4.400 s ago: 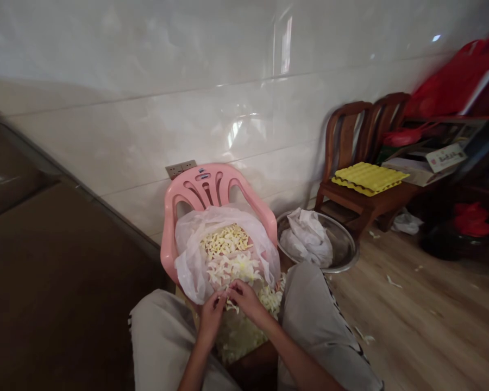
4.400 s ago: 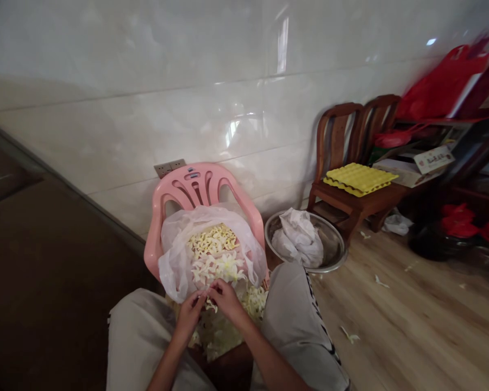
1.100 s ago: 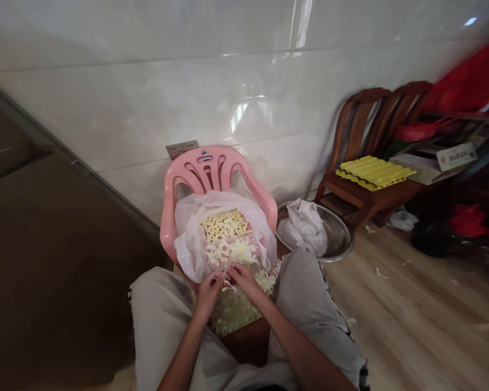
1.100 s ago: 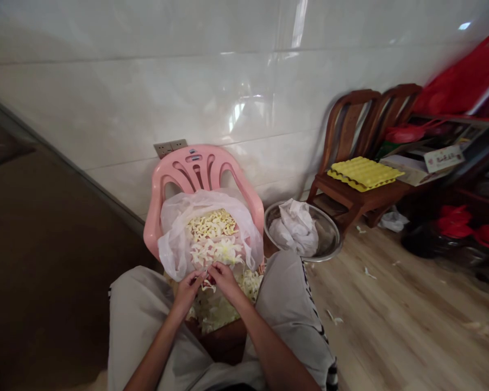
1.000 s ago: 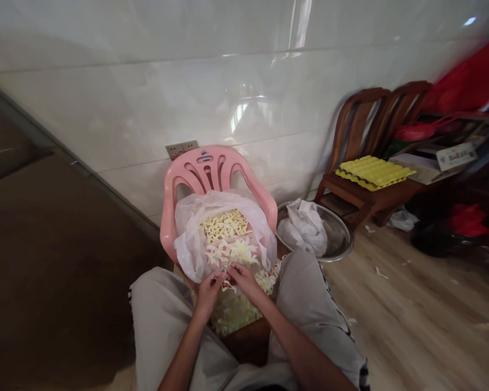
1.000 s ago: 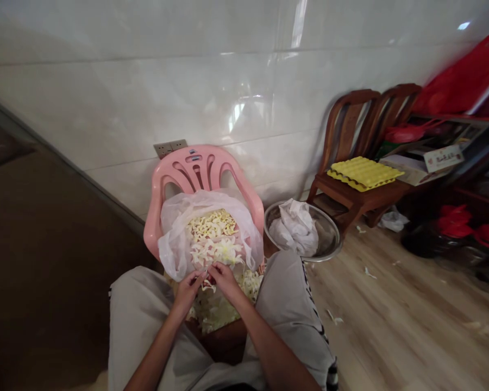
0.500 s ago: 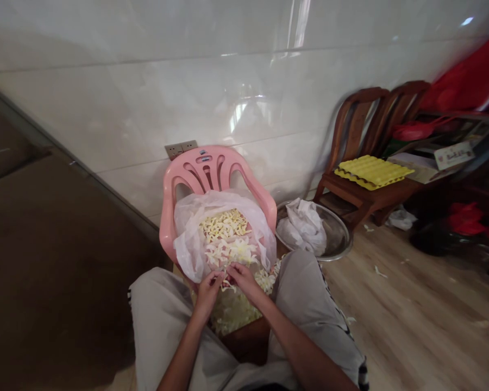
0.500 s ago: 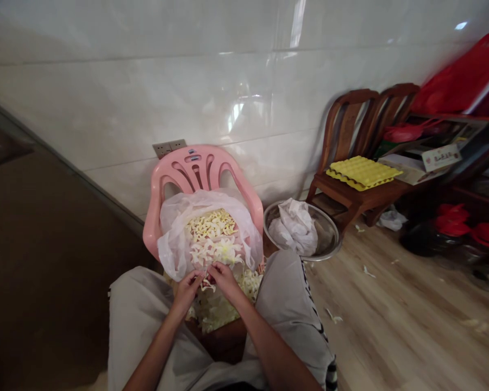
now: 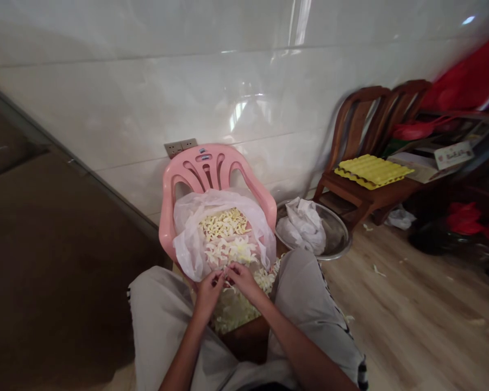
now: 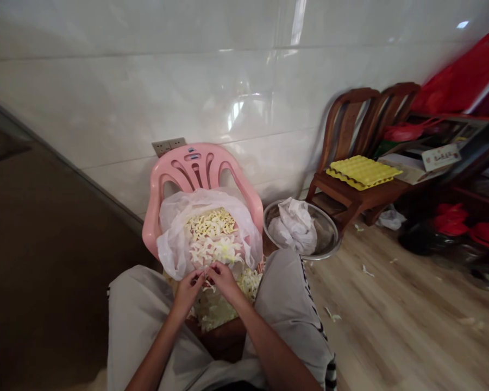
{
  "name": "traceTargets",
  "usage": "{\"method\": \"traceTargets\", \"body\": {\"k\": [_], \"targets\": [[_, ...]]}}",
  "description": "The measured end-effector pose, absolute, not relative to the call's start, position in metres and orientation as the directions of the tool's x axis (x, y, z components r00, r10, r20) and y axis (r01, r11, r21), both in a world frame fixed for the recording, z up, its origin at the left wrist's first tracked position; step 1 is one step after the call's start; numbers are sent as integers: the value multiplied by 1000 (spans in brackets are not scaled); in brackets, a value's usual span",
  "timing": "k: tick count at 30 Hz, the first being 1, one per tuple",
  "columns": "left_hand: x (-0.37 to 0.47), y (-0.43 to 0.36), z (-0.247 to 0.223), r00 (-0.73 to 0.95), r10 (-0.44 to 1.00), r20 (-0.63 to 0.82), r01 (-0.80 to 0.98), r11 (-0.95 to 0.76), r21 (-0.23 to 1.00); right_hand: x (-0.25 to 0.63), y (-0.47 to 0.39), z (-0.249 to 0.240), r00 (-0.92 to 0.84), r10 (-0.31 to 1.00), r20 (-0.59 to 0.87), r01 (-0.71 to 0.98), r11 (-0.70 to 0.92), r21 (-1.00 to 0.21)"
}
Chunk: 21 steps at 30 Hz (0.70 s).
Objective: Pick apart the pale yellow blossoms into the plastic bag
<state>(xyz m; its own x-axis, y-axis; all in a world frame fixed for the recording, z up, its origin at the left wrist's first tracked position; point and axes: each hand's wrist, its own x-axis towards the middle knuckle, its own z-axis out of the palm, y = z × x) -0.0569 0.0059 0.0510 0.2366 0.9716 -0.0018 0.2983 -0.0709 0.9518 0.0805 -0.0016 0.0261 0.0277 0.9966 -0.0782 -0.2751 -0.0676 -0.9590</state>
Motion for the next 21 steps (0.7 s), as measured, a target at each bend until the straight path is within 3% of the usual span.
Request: {"method": "traceTargets", "body": {"k": [7, 16, 21], "targets": [[-58, 9, 34, 189, 982, 26, 318, -86, 944, 77, 0, 12, 25, 998, -62, -282, -52, -958], [-61, 9, 26, 138, 989, 54, 258, -89, 962, 71, -2, 10, 25, 999, 43, -164, 46, -985], [-59, 9, 31, 105, 992, 75, 211, -96, 973, 69, -5, 14, -9, 1000, -12, -224, -13, -975]]}}
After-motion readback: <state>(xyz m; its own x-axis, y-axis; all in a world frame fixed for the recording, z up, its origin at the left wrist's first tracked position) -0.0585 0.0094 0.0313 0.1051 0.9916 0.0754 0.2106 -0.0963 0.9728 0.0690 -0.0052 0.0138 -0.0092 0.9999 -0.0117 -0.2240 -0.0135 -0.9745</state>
